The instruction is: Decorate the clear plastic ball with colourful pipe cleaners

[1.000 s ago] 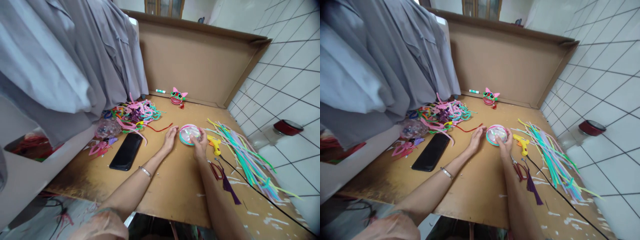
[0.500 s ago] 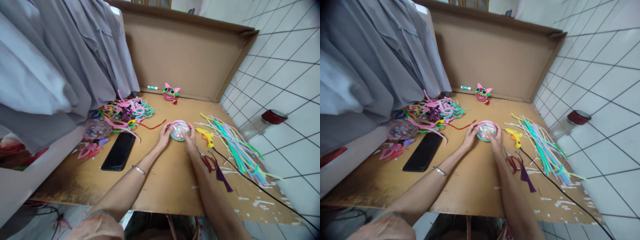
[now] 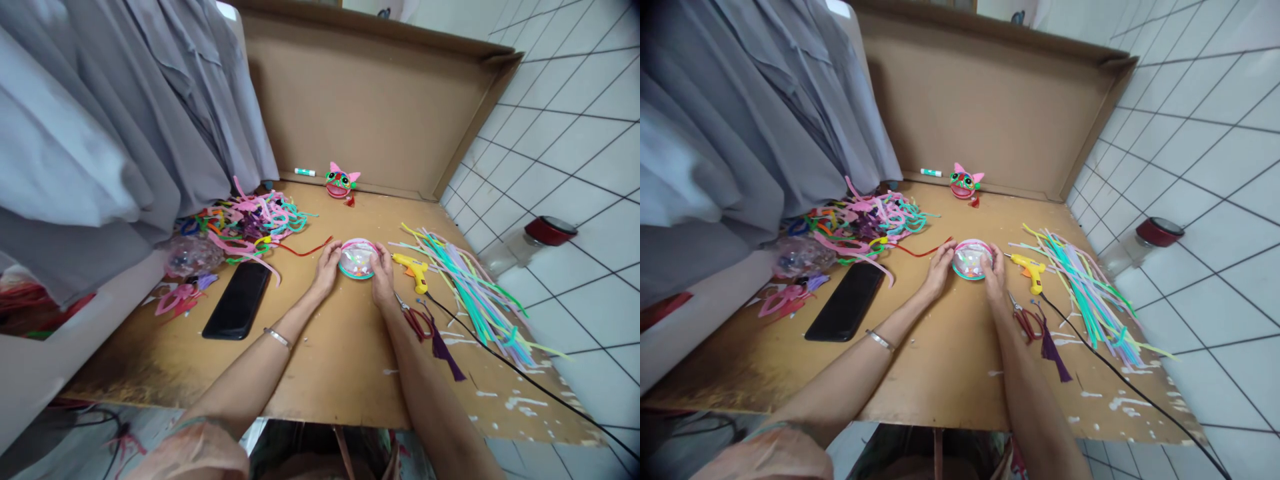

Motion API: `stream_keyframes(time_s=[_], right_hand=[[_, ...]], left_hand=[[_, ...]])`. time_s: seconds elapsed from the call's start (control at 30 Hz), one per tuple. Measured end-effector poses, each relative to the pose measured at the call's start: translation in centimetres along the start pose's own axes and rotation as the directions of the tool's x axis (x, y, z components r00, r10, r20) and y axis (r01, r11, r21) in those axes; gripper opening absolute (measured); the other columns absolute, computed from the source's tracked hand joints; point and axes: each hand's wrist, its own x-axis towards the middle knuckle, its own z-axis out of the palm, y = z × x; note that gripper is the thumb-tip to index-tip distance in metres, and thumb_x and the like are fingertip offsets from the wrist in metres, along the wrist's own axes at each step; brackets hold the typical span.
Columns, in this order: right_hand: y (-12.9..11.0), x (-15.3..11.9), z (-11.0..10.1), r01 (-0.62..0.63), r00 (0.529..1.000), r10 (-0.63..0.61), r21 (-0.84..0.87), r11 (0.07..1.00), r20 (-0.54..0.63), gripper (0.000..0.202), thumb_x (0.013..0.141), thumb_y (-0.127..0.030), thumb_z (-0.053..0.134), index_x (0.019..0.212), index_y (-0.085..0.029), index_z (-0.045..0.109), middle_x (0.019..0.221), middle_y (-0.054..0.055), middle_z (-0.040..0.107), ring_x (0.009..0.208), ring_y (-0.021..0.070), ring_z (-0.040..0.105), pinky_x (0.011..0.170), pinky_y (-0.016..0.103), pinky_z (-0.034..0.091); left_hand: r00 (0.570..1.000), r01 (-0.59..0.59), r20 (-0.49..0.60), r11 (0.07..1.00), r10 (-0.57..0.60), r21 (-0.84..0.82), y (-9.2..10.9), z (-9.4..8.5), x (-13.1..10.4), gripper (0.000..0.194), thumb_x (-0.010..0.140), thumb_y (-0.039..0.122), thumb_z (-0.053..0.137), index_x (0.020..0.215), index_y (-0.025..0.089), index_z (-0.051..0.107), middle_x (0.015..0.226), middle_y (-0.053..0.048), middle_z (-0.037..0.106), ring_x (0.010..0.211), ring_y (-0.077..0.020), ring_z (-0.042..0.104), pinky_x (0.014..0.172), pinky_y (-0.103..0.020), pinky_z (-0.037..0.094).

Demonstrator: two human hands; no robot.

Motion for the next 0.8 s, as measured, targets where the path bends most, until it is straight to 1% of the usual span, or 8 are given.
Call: stream_keyframes(time_s=[0.17,0.27,0.33,0.4,0.47,0.53,0.63,0.8], right_hand=[[-0.6,0.0,0.0,-0.019,0.999,0.019,0.014,1.000,-0.034,0.061,0.076,-0.058,0.060,0.122,-0.020,0.051,0.132,0.013,0.053,0.123,0.0248,0.050,0.106,0.044,0.038],[-1.5,-0.5,0.1,0.019,0.999,-0.022,-0.083,0.996,-0.046,0.067,0.080,-0.057,0.054,0.132,-0.017,0.043,0.138,0.017,0.047,0.129,0.0271,0.046,0.108,0.047,0.035],[-2.3,-0.9,0.0,0.129,0.987,-0.147,-0.236,0.963,-0.062,0.071,0.084,-0.053,0.052,0.143,-0.019,0.031,0.147,0.017,0.036,0.136,0.0270,0.037,0.112,0.049,0.029],[-3.1,-1.2,-0.2,0.274,0.948,-0.314,-0.365,0.890,-0.055,0.072,0.088,-0.049,0.048,0.149,-0.024,0.018,0.153,0.013,0.027,0.141,0.0257,0.030,0.114,0.051,0.022],[-3.6,-1.2,-0.4,0.350,0.917,-0.400,-0.462,0.815,-0.011,0.071,0.089,-0.046,0.046,0.150,-0.027,0.015,0.153,0.011,0.026,0.141,0.0264,0.028,0.114,0.053,0.022],[-3.9,-1.2,-0.4,0.354,0.913,-0.408,-0.494,0.794,-0.002,0.068,0.091,-0.045,0.043,0.150,-0.027,0.016,0.152,0.011,0.027,0.139,0.0271,0.030,0.112,0.054,0.024],[-3.9,-1.3,0.0,0.319,0.929,-0.371,-0.504,0.803,-0.004,0.061,0.092,-0.044,0.040,0.148,-0.025,0.024,0.148,0.013,0.033,0.137,0.0264,0.033,0.111,0.052,0.028],[-3.1,-1.9,0.5,0.173,0.954,-0.276,-0.542,0.823,-0.114,0.053,0.092,-0.044,0.037,0.139,-0.019,0.038,0.141,0.016,0.042,0.134,0.0245,0.038,0.111,0.048,0.031]], left_hand=[[1.000,-0.006,0.006,1.000,0.006,-0.023,0.0,0.0,0.0,0.033,0.080,0.040,0.062,0.105,0.018,0.064,0.117,-0.008,0.065,0.114,-0.0231,0.057,0.104,-0.038,0.040],[1.000,0.002,-0.012,1.000,-0.002,-0.014,-0.2,0.0,0.0,0.034,0.080,0.042,0.062,0.105,0.018,0.064,0.117,-0.008,0.065,0.114,-0.0230,0.057,0.104,-0.039,0.040],[0.999,0.003,-0.040,1.000,-0.003,-0.002,-0.3,0.0,0.0,0.034,0.081,0.042,0.060,0.106,0.019,0.064,0.119,-0.008,0.064,0.115,-0.0226,0.057,0.105,-0.039,0.040],[0.999,0.007,-0.051,1.000,-0.007,0.004,-0.4,-0.1,0.1,0.033,0.083,0.043,0.059,0.107,0.021,0.063,0.123,-0.008,0.063,0.117,-0.0224,0.056,0.105,-0.039,0.040],[0.998,0.000,-0.056,1.000,0.000,0.005,-0.5,-0.2,0.2,0.033,0.083,0.044,0.058,0.107,0.022,0.064,0.124,-0.008,0.062,0.118,-0.0224,0.055,0.103,-0.038,0.042],[0.998,-0.005,-0.058,1.000,0.006,0.010,-0.6,-0.2,0.2,0.033,0.083,0.044,0.058,0.107,0.022,0.064,0.123,-0.008,0.062,0.118,-0.0223,0.056,0.103,-0.038,0.042],[0.998,-0.004,-0.067,1.000,0.004,0.010,-0.6,-0.4,0.0,0.035,0.082,0.046,0.059,0.107,0.022,0.064,0.123,-0.008,0.063,0.116,-0.0224,0.057,0.101,-0.038,0.043],[0.996,-0.008,-0.086,1.000,0.009,0.017,-1.1,-1.1,0.2,0.039,0.080,0.051,0.059,0.106,0.021,0.062,0.121,-0.010,0.063,0.108,-0.0222,0.060,0.096,-0.038,0.047]])
